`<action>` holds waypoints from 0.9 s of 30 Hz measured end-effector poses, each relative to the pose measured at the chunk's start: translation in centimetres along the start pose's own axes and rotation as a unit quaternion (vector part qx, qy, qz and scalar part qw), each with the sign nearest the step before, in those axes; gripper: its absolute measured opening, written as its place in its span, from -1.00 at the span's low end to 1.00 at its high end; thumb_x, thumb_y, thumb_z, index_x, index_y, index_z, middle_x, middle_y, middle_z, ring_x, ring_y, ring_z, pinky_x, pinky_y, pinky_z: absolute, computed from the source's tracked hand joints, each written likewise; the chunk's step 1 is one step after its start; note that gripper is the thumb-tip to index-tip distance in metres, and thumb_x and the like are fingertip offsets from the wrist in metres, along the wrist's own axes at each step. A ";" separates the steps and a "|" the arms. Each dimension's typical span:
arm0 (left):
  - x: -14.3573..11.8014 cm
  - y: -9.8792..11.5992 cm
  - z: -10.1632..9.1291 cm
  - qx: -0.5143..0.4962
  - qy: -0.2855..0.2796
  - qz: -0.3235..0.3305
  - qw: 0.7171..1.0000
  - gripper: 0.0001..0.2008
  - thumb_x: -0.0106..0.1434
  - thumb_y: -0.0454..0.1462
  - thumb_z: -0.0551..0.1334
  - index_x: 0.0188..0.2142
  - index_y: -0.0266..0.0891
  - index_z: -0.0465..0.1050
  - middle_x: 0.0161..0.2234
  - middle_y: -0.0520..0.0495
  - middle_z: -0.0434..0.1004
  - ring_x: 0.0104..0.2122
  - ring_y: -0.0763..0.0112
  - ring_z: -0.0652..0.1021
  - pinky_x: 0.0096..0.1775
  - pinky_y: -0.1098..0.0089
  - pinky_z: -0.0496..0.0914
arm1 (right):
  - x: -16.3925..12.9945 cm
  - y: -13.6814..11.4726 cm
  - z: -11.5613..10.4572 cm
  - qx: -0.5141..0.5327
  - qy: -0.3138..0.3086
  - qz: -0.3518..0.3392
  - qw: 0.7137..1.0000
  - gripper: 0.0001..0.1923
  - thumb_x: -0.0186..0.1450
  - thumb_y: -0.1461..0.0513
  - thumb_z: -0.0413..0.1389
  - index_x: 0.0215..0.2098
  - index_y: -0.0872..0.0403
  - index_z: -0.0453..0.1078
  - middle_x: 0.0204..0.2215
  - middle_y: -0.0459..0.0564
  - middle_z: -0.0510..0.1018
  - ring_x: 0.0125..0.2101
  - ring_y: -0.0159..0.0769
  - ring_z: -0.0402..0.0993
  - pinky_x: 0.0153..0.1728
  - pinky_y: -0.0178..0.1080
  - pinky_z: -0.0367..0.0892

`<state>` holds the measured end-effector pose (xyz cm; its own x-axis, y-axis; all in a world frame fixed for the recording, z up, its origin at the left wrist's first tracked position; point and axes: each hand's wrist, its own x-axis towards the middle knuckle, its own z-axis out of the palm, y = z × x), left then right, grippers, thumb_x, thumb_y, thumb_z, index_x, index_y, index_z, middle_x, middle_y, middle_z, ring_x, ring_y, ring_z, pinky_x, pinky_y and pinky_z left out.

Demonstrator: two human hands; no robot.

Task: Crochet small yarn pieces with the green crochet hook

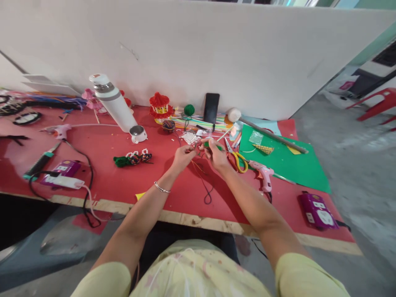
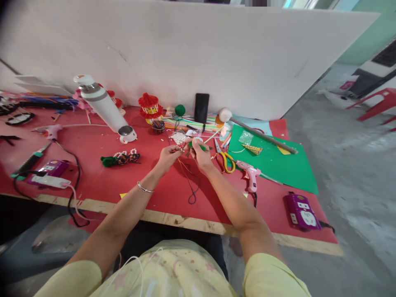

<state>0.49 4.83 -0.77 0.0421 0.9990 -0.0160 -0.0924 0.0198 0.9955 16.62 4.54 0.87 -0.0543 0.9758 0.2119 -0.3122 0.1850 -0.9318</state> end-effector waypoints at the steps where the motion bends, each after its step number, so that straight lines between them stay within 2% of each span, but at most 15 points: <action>1: 0.2 -0.1 0.0 0.005 0.024 0.010 1.000 -0.87 0.03 -0.28 0.39 -0.53 -0.26 0.48 -0.56 0.07 0.40 -0.56 0.58 0.32 -0.53 0.53 0.12 | -0.1 0.0 0.1 -0.002 -0.003 -0.002 1.000 -0.54 0.33 -0.19 0.16 -0.17 -0.02 0.59 -0.46 -0.13 0.58 -0.64 -0.51 0.14 -0.60 -0.31 -0.02; 3: 0.4 -0.2 0.2 -0.004 0.064 0.016 0.998 -0.90 0.05 -0.27 0.40 -0.44 -0.26 0.55 -0.50 0.06 0.47 -0.52 0.56 0.36 -0.50 0.54 0.16 | -0.3 0.1 0.4 -0.012 -0.013 -0.002 1.000 -0.53 0.33 -0.20 0.16 -0.17 -0.03 0.59 -0.46 -0.13 0.58 -0.63 -0.50 0.15 -0.60 -0.31 0.01; 5: 0.4 0.0 0.3 -0.033 0.078 0.001 0.996 -0.84 0.11 -0.22 0.39 -0.33 -0.25 0.59 -0.53 0.08 0.46 -0.58 0.58 0.32 -0.54 0.52 0.13 | -0.7 0.2 0.9 -0.024 -0.023 0.001 0.999 -0.53 0.33 -0.21 0.16 -0.14 -0.04 0.58 -0.45 -0.13 0.58 -0.62 -0.49 0.17 -0.60 -0.31 0.06; 8: 0.2 0.6 0.1 -0.136 0.017 -0.066 0.988 -0.70 0.10 -0.18 0.41 -0.17 -0.24 0.57 -0.59 0.16 0.36 -0.70 0.65 0.14 -0.64 0.53 -0.03 | -1.3 0.4 1.5 -0.031 -0.045 -0.007 0.998 -0.55 0.34 -0.19 0.16 -0.07 -0.07 0.55 -0.41 -0.13 0.60 -0.61 -0.49 0.22 -0.59 -0.32 0.14; 11: -0.1 1.4 -0.3 -0.253 -0.071 -0.126 0.957 -0.61 0.06 -0.26 0.43 -0.08 -0.21 0.52 -0.58 0.20 0.30 -0.72 0.70 0.08 -0.68 0.58 -0.09 | -1.7 0.6 1.9 -0.030 -0.069 -0.012 0.997 -0.59 0.36 -0.15 0.17 -0.03 -0.07 0.52 -0.36 -0.11 0.62 -0.59 -0.48 0.28 -0.57 -0.33 0.19; 13: -0.1 1.8 -0.6 -0.288 -0.088 -0.145 0.942 -0.66 0.09 -0.31 0.41 -0.10 -0.22 0.52 -0.58 0.19 0.28 -0.71 0.72 0.05 -0.69 0.62 -0.08 | -1.9 0.5 2.0 -0.031 -0.076 -0.011 0.997 -0.60 0.36 -0.13 0.18 -0.04 -0.06 0.51 -0.36 -0.11 0.62 -0.58 -0.48 0.29 -0.56 -0.33 0.21; 17: 0.0 2.4 -0.9 -0.317 -0.086 -0.161 0.931 -0.77 0.18 -0.33 0.37 -0.15 -0.22 0.51 -0.58 0.17 0.26 -0.71 0.73 0.06 -0.71 0.67 -0.08 | -2.1 0.2 2.2 -0.040 -0.088 -0.015 0.995 -0.61 0.35 -0.13 0.20 -0.10 -0.04 0.52 -0.38 -0.10 0.63 -0.56 -0.47 0.33 -0.49 -0.32 0.29; 19: 0.0 2.4 -1.0 -0.326 -0.104 -0.166 0.925 -0.80 0.18 -0.29 0.38 -0.19 -0.22 0.49 -0.57 0.15 0.26 -0.70 0.72 0.09 -0.71 0.67 -0.08 | -2.1 0.1 2.2 -0.040 -0.095 -0.014 0.995 -0.61 0.35 -0.13 0.19 -0.13 -0.04 0.53 -0.39 -0.09 0.64 -0.51 -0.43 0.39 -0.39 -0.28 0.39; 22: 0.0 2.2 -1.0 -0.309 -0.147 -0.168 0.924 -0.78 0.16 -0.20 0.39 -0.27 -0.23 0.44 -0.60 0.15 0.25 -0.71 0.70 0.11 -0.71 0.64 -0.07 | -2.1 -0.1 2.0 -0.055 -0.096 -0.032 0.993 -0.64 0.39 -0.11 0.15 -0.13 -0.06 0.55 -0.39 -0.07 0.65 -0.37 -0.32 0.53 -0.12 -0.13 0.49; 24: 0.0 1.8 -0.9 -0.283 -0.149 -0.156 0.935 -0.77 0.11 -0.22 0.41 -0.32 -0.22 0.41 -0.62 0.17 0.22 -0.71 0.69 0.13 -0.70 0.63 -0.05 | -2.1 -0.3 1.8 -0.111 -0.077 -0.071 0.988 -0.67 0.42 -0.08 0.14 -0.10 -0.09 0.57 -0.35 -0.04 0.67 -0.20 -0.22 0.58 0.06 -0.02 0.44; 27: 0.0 1.2 -0.6 -0.249 -0.115 -0.140 0.951 -0.74 0.03 -0.26 0.43 -0.31 -0.23 0.43 -0.60 0.17 0.27 -0.70 0.69 0.20 -0.67 0.63 -0.01 | -2.2 -0.6 1.6 -0.231 -0.049 -0.143 0.961 -0.70 0.39 -0.07 0.18 -0.10 -0.12 0.62 -0.19 0.03 0.69 0.04 -0.09 0.50 0.21 0.06 0.33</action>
<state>-0.21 4.86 0.40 0.3448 0.9180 -0.1960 -0.5036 0.3571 0.7867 15.43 2.09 1.38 -0.1242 0.8657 0.4850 0.1262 0.4986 -0.8576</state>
